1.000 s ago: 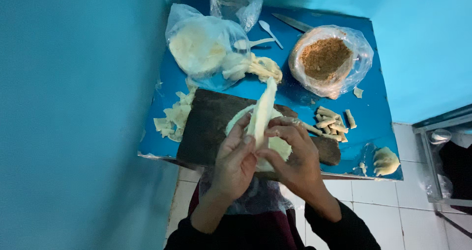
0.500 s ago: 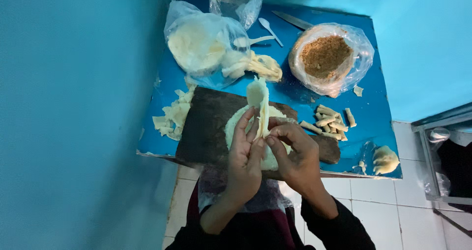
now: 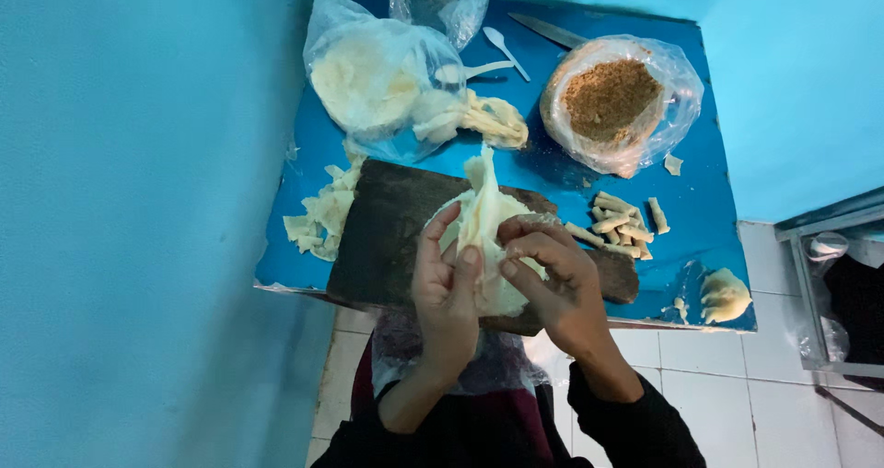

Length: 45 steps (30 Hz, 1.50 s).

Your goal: The person peels the thin outer skin off round white cakes by hand over a wooden board, tearing the skin into strips and setting scraps aside, then slices one cake with a knife. The peeled cakes are stacked on the board as they are finished.

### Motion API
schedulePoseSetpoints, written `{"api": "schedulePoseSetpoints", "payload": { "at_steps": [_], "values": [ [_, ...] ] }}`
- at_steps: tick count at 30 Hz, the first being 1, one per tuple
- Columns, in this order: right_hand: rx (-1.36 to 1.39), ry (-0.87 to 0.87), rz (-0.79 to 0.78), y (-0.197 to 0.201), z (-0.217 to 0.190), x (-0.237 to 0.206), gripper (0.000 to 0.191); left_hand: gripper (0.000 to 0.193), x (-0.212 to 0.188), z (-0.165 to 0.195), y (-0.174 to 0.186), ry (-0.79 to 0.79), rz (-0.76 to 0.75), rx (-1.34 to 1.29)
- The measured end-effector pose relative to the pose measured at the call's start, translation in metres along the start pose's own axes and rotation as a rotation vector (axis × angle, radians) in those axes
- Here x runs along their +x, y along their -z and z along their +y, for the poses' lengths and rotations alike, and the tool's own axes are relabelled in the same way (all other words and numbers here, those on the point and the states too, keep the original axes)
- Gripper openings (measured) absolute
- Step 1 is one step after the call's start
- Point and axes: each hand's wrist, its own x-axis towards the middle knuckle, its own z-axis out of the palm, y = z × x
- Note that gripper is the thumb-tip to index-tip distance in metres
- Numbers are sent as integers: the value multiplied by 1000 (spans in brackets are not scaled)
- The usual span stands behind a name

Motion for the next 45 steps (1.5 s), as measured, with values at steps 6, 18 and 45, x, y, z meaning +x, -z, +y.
{"api": "schedulePoseSetpoints", "payload": {
  "at_steps": [6, 18, 45],
  "values": [
    [296, -141, -2, 4, 8, -2, 16, 45, -2, -8, 1, -55, 47, 126],
    [400, -88, 117, 4, 28, 1, 15, 48, 2, -18, 5, -79, 143, 83],
    [-29, 115, 17, 25, 29, 4, 16, 34, -3, -9, 22, 395, 124, -189]
  ]
}}
